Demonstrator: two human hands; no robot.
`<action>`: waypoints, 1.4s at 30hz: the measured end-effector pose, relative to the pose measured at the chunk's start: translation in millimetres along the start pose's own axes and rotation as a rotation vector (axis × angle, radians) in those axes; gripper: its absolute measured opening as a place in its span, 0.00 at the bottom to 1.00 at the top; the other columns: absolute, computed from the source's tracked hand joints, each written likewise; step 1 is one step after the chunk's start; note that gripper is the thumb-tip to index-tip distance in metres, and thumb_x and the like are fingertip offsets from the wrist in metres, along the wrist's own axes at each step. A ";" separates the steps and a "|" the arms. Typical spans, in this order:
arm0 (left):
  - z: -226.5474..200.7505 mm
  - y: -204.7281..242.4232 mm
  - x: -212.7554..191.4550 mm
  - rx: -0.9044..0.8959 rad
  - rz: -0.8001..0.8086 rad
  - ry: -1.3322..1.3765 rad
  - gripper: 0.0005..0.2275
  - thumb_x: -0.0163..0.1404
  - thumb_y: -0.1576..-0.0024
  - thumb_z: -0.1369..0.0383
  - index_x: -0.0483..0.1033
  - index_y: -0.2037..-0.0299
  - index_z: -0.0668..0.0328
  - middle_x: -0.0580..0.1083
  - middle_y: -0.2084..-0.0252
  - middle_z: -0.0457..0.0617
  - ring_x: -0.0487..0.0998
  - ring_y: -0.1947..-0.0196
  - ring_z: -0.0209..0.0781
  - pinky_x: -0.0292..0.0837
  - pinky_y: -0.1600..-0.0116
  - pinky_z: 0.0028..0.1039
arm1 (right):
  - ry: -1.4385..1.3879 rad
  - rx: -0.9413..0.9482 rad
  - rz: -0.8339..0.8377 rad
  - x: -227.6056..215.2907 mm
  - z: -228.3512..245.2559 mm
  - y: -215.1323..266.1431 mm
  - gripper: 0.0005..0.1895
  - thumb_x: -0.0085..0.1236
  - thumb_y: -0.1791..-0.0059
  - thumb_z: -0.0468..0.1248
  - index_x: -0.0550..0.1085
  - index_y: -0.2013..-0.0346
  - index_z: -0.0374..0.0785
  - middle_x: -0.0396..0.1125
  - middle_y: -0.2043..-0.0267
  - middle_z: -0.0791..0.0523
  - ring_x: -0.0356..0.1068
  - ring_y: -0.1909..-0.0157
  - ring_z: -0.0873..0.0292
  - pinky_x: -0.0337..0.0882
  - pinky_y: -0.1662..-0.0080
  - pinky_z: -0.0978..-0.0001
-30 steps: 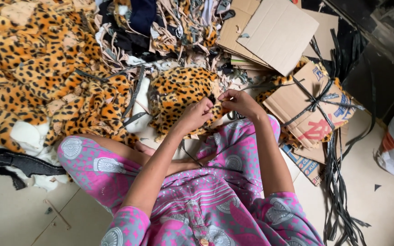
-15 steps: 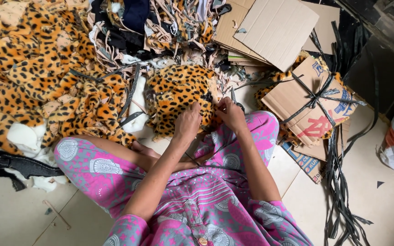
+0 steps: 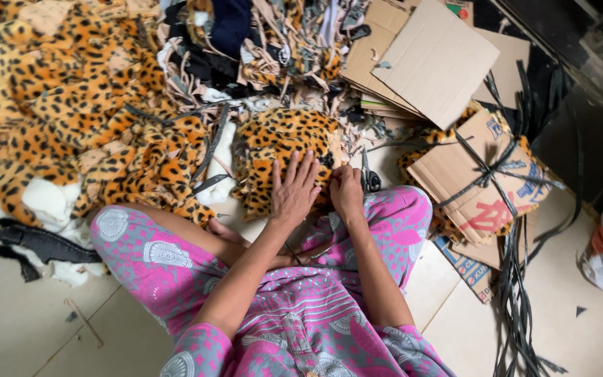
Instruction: The person sits on the floor and wraps a piece of leopard-print fabric around a cardboard sheet, smoothing and folding the edges. They then place the wrapped item aside and pick up another piece of fabric to repeat the wrapping process.
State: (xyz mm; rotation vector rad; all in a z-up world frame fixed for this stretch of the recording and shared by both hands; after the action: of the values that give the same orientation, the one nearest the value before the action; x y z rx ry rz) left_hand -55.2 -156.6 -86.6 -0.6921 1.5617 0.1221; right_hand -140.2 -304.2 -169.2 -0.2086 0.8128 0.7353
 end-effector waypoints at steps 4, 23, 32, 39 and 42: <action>-1.0 1.6 7.0 -0.010 -0.055 -0.041 0.29 0.48 0.38 0.52 0.60 0.27 0.49 0.50 0.21 0.48 0.41 0.21 0.51 0.25 0.25 0.60 | 0.054 -0.011 0.025 6.7 -13.1 -7.4 0.09 0.56 0.52 0.35 0.68 0.57 0.44 0.60 0.55 0.51 0.73 0.56 0.35 0.74 0.53 0.43; 187.3 43.9 -2.0 -0.683 -0.001 0.128 0.19 0.45 0.34 0.63 0.67 0.35 0.61 0.65 0.34 0.54 0.61 0.30 0.52 0.60 0.32 0.49 | -0.056 -0.423 0.439 157.2 263.8 -53.6 0.16 0.50 0.47 0.35 0.78 0.49 0.56 0.67 0.47 0.56 0.71 0.43 0.43 0.74 0.44 0.49; 149.3 40.8 -31.7 -0.558 -0.085 0.081 0.17 0.54 0.39 0.67 0.71 0.42 0.63 0.66 0.37 0.58 0.58 0.29 0.58 0.49 0.31 0.57 | -0.477 -0.148 0.518 161.8 302.4 -50.1 0.14 0.51 0.47 0.36 0.79 0.49 0.47 0.68 0.52 0.55 0.66 0.47 0.54 0.69 0.47 0.64; 39.2 73.6 -31.1 -0.209 -0.104 0.297 0.12 0.52 0.43 0.62 0.70 0.52 0.54 0.68 0.51 0.52 0.70 0.44 0.53 0.61 0.41 0.49 | -0.993 0.107 0.507 147.0 263.7 -85.0 0.09 0.52 0.46 0.34 0.68 0.51 0.42 0.66 0.55 0.57 0.75 0.54 0.62 0.75 0.49 0.68; 3.3 84.4 -46.4 -0.042 -0.126 0.276 0.09 0.51 0.42 0.62 0.72 0.56 0.53 0.68 0.55 0.49 0.73 0.50 0.52 0.64 0.48 0.45 | -0.986 0.054 0.540 135.7 263.2 -85.9 0.11 0.49 0.45 0.32 0.69 0.48 0.38 0.67 0.52 0.54 0.76 0.53 0.59 0.75 0.47 0.62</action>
State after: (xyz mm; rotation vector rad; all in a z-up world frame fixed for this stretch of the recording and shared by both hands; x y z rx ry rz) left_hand -95.9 -70.6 -71.1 -0.8665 1.7766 -0.0361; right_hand 133.5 -182.5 -96.2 0.4266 -0.0770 1.1727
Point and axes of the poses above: each hand's wrist, its own y-axis away from the middle knuckle, its own x-axis out of the palm, z = x × y, the point moved 6 cm from there along -y, towards the middle knuckle
